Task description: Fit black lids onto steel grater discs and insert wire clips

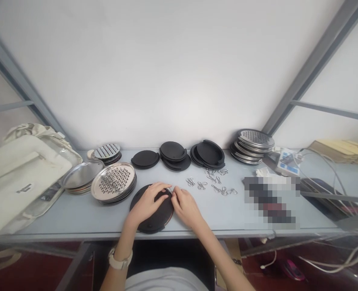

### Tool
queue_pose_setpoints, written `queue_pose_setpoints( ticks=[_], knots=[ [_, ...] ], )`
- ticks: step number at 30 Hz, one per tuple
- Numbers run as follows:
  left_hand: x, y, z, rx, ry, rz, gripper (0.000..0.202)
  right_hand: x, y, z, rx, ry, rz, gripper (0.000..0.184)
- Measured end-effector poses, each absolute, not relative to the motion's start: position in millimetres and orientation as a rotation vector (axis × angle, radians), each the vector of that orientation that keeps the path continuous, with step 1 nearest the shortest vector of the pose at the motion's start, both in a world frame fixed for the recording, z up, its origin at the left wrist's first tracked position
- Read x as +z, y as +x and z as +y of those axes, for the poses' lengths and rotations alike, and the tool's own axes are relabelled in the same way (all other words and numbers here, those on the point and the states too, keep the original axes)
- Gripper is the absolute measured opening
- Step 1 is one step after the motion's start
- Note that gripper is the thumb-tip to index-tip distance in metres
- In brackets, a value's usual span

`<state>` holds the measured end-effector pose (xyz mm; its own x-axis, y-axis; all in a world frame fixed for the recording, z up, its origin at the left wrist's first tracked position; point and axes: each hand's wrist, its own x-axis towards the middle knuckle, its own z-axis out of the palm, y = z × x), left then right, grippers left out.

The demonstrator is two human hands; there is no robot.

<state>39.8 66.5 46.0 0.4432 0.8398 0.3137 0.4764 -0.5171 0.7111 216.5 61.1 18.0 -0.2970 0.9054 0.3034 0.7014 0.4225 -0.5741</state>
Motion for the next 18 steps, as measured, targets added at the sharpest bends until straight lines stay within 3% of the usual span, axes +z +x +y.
queue_pose_setpoints(
  ticks=[18],
  knots=[
    [45.0, 39.7, 67.2, 0.908, 2.159, 1.101, 0.031, 22.7, 216.7, 59.7, 0.519, -1.325, -2.009, 0.032]
  ],
)
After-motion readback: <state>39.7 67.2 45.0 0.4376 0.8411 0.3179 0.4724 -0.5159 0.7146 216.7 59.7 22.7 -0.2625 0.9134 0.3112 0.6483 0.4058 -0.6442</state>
